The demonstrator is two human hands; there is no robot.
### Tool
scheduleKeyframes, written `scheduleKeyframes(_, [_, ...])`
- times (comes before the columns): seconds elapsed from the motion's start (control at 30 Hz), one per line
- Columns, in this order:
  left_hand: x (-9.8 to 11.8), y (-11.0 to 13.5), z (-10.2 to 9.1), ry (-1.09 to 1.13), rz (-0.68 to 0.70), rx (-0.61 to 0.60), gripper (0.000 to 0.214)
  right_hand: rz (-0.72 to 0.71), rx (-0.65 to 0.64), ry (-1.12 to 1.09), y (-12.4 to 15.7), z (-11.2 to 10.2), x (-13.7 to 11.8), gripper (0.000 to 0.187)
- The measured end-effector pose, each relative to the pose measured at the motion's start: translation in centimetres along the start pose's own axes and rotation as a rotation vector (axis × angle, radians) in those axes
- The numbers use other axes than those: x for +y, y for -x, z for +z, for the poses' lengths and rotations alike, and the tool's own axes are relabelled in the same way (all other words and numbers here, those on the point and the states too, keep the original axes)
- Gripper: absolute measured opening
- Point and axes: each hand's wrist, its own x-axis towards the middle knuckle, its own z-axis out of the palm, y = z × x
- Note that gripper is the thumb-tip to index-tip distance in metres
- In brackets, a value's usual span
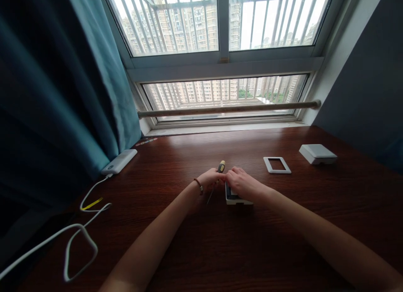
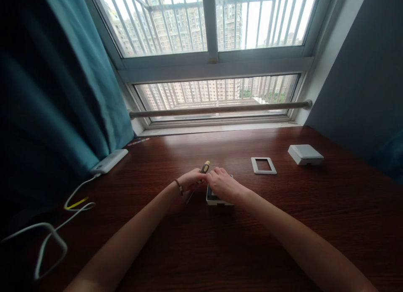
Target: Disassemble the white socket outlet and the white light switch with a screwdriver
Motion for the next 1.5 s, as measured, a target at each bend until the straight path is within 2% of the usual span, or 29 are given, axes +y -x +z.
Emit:
scheduleKeyframes(0.07, [-0.2,-0.2,-0.1,-0.007,0.011,-0.006,0.02,-0.011,0.028,-0.04,0.1,0.2,0.1,0.022])
scheduleKeyframes(0.23, [-0.5,-0.5,-0.4,-0.03,0.026,-0.027,0.02,-0.014,0.141,-0.319,0.4,1.2,0.6,0.019])
scheduleKeyframes(0.33, [-0.5,-0.6,-0.3,-0.046,0.041,-0.028,0.02,-0.014,0.162,-0.383,0.5,1.5,0.8,0.016])
scheduleKeyframes(0.5, [0.0,-0.3,-0.3,-0.096,0.081,-0.034,0.024,0.055,0.248,-0.531,0.5,2.0,1.0,0.017])
scheduleKeyframes(0.63, [1.2,0.8,-1.3,-0.167,0.127,-0.079,0.031,0.178,0.397,-0.658,0.2,2.9,2.5,0.021])
scheduleKeyframes(0.77, [2.8,2.2,-2.1,-0.242,0.244,-0.174,0.034,0.388,0.621,-0.787,0.4,4.1,5.8,0.011])
scheduleKeyframes(0.87, [3.4,2.7,-1.8,-0.282,0.317,-0.268,0.035,0.516,0.701,-0.915,0.7,5.3,8.1,0.012])
scheduleKeyframes(1.0, [3.0,2.4,-1.0,-0.319,0.352,-0.329,0.032,0.537,0.603,-1.093,0.7,6.5,9.0,0.022])
scheduleKeyframes(1.07, [2.7,2.1,-0.8,-0.338,0.359,-0.336,0.029,0.483,0.491,-1.164,0.7,6.3,8.9,0.029])
scheduleKeyframes(1.17, [2.4,1.7,-0.9,-0.36,0.373,-0.334,0.027,0.349,0.257,-1.249,1.2,5.2,9.0,0.043])
scheduleKeyframes(1.27, [2.2,1.6,-1.0,-0.377,0.399,-0.33,0.026,0.231,0.019,-1.263,2.6,3.9,9.1,0.088])
scheduleKeyframes(1.33, [2.1,1.5,-1.0,-0.385,0.424,-0.325,0.025,0.16,-0.09,-1.203,3.8,3.4,8.8,0.112])
scheduleKeyframes(1.4, [2.0,1.5,-1.0,-0.389,0.452,-0.32,0.025,0.123,-0.092,-1.148,5.0,3.3,8.0,0.124])
scheduleKeyframes(1.5, [1.8,1.4,-1.0,-0.385,0.489,-0.321,0.024,0.143,-0.019,-1.105,6.2,3.5,6.7,0.127])
